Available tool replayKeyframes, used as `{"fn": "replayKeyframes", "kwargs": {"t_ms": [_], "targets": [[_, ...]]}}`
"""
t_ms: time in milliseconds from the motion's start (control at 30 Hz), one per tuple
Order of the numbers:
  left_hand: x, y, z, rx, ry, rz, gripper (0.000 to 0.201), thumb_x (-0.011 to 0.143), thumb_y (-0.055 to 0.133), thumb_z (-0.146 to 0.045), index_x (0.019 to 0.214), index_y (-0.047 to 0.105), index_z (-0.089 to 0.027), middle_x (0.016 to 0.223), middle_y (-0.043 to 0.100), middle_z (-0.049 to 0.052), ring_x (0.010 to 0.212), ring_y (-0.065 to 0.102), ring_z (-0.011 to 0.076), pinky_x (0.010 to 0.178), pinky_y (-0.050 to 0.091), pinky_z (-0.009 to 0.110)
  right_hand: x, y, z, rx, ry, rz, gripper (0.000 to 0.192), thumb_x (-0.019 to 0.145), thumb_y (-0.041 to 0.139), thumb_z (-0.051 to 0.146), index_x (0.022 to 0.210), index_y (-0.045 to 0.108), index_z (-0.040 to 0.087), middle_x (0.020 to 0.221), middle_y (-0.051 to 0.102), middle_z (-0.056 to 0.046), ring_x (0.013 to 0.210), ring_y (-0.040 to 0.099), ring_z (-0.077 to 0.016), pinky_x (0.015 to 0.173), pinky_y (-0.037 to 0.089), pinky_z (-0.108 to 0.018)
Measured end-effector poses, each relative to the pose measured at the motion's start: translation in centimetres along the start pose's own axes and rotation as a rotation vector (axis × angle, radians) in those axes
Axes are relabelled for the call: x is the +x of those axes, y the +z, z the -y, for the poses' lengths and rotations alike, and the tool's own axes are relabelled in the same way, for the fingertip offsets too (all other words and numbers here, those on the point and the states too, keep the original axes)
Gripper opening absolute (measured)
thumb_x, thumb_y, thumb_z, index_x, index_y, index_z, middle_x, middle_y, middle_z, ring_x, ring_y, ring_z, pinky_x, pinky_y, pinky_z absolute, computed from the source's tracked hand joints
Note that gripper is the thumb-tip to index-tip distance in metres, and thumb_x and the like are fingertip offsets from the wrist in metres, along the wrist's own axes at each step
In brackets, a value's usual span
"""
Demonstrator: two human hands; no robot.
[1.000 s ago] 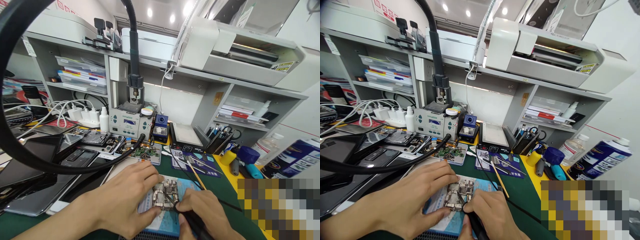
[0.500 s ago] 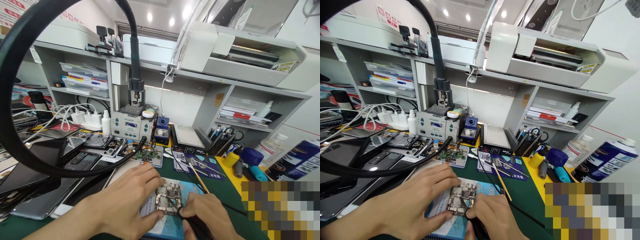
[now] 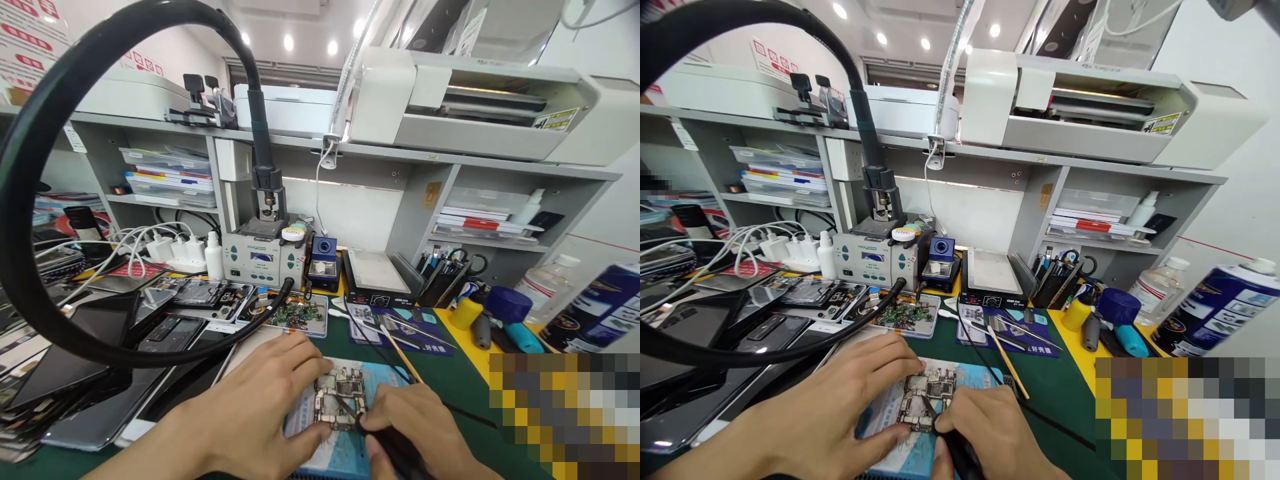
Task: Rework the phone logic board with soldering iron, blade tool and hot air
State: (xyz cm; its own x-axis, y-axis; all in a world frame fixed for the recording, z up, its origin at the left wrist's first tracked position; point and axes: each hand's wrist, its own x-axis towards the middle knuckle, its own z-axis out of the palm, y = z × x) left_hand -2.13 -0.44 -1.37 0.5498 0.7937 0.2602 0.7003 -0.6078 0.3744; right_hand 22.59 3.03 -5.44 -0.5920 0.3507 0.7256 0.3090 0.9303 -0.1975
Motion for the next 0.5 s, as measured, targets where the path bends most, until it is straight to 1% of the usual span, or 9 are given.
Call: {"fn": "replayKeyframes", "kwargs": {"t_ms": [67, 100, 167, 200, 233, 267, 300, 333, 500], "targets": [[0.0, 0.0, 0.0, 0.003, -0.002, -0.003, 0.046, 0.085, 0.068, -0.035, 0.127, 0.063, -0.018, 0.114, 0.066, 0.01, 0.11, 0.06, 0.0297, 0.107, 0.046, 0.049, 0.4, -0.4, 0.6, 0.068, 0.152, -0.013, 0.018, 0.076, 0.055, 0.01, 0.086, 0.057, 0.025, 0.066, 0.064, 0.004, 0.053, 0.059, -0.0136, 0.055, 0.042, -0.027], [0.0, 0.0, -0.1, 0.006, -0.008, 0.0, 0.047, 0.085, 0.069, -0.035, 0.128, 0.062, -0.018, 0.114, 0.066, 0.01, 0.11, 0.06, 0.0298, 0.107, 0.047, 0.05, 0.7, -0.7, 0.9, 0.128, 0.265, -0.012, 0.014, 0.078, 0.055, 0.011, 0.083, 0.058, 0.024, 0.063, 0.062, 0.004, 0.051, 0.057, -0.0134, 0.054, 0.042, -0.026], [0.0, -0.1, -0.2, 0.014, -0.021, 0.006, 0.046, 0.085, 0.069, -0.036, 0.127, 0.063, -0.018, 0.112, 0.066, 0.01, 0.109, 0.061, 0.0301, 0.105, 0.048, 0.05, 1.5, -1.2, 1.4, 0.317, 0.552, 0.013, 0.008, 0.082, 0.056, 0.018, 0.077, 0.06, 0.023, 0.057, 0.057, 0.004, 0.046, 0.05, -0.0121, 0.048, 0.038, -0.025], [0.0, -0.1, -0.3, 0.017, -0.026, 0.008, 0.046, 0.085, 0.069, -0.036, 0.126, 0.063, -0.018, 0.111, 0.066, 0.01, 0.108, 0.061, 0.0303, 0.103, 0.048, 0.05, 2.0, -1.5, 1.5, 0.432, 0.699, 0.033, 0.009, 0.083, 0.057, 0.022, 0.076, 0.061, 0.023, 0.055, 0.056, 0.005, 0.043, 0.046, -0.0112, 0.045, 0.036, -0.024], [0.1, -0.1, -0.3, 0.021, -0.03, 0.008, 0.046, 0.085, 0.07, -0.037, 0.126, 0.063, -0.018, 0.111, 0.066, 0.01, 0.108, 0.06, 0.0307, 0.103, 0.049, 0.05, 2.3, -1.6, 1.6, 0.537, 0.824, 0.054, 0.01, 0.084, 0.058, 0.025, 0.075, 0.061, 0.022, 0.053, 0.055, 0.005, 0.041, 0.043, -0.0102, 0.042, 0.034, -0.023], [0.1, -0.1, -0.3, 0.022, -0.03, 0.006, 0.047, 0.084, 0.07, -0.038, 0.126, 0.063, -0.018, 0.11, 0.066, 0.01, 0.108, 0.06, 0.031, 0.102, 0.049, 0.051, 2.7, -1.8, 1.6, 0.623, 0.919, 0.07, 0.01, 0.084, 0.059, 0.026, 0.075, 0.062, 0.021, 0.051, 0.056, 0.005, 0.039, 0.04, -0.0093, 0.04, 0.031, -0.022], [0.1, -0.1, -0.3, 0.024, -0.031, 0.003, 0.049, 0.084, 0.071, -0.039, 0.127, 0.063, -0.018, 0.111, 0.065, 0.01, 0.108, 0.06, 0.0313, 0.102, 0.049, 0.051, 2.9, -1.8, 1.5, 0.684, 0.98, 0.078, 0.011, 0.084, 0.061, 0.027, 0.075, 0.063, 0.02, 0.051, 0.058, 0.005, 0.037, 0.039, -0.0084, 0.039, 0.03, -0.021], [0.1, 0.0, -0.3, 0.027, -0.035, 0.001, 0.051, 0.083, 0.072, -0.041, 0.127, 0.063, -0.018, 0.111, 0.065, 0.011, 0.108, 0.06, 0.0316, 0.102, 0.049, 0.052, 3.1, -1.9, 1.4, 0.722, 1.009, 0.079, 0.011, 0.083, 0.062, 0.027, 0.074, 0.063, 0.02, 0.05, 0.059, 0.004, 0.036, 0.037, -0.0077, 0.038, 0.029, -0.021], [0.0, 0.1, -0.2, 0.035, -0.054, 0.016, 0.06, 0.08, 0.076, -0.046, 0.13, 0.062, -0.017, 0.112, 0.063, 0.011, 0.108, 0.061, 0.0331, 0.099, 0.051, 0.053, 3.1, -1.6, 1.1, 0.767, 1.047, 0.048, 0.012, 0.08, 0.066, 0.026, 0.071, 0.062, 0.019, 0.048, 0.058, 0.005, 0.036, 0.037, -0.0067, 0.039, 0.031, -0.02]]}}
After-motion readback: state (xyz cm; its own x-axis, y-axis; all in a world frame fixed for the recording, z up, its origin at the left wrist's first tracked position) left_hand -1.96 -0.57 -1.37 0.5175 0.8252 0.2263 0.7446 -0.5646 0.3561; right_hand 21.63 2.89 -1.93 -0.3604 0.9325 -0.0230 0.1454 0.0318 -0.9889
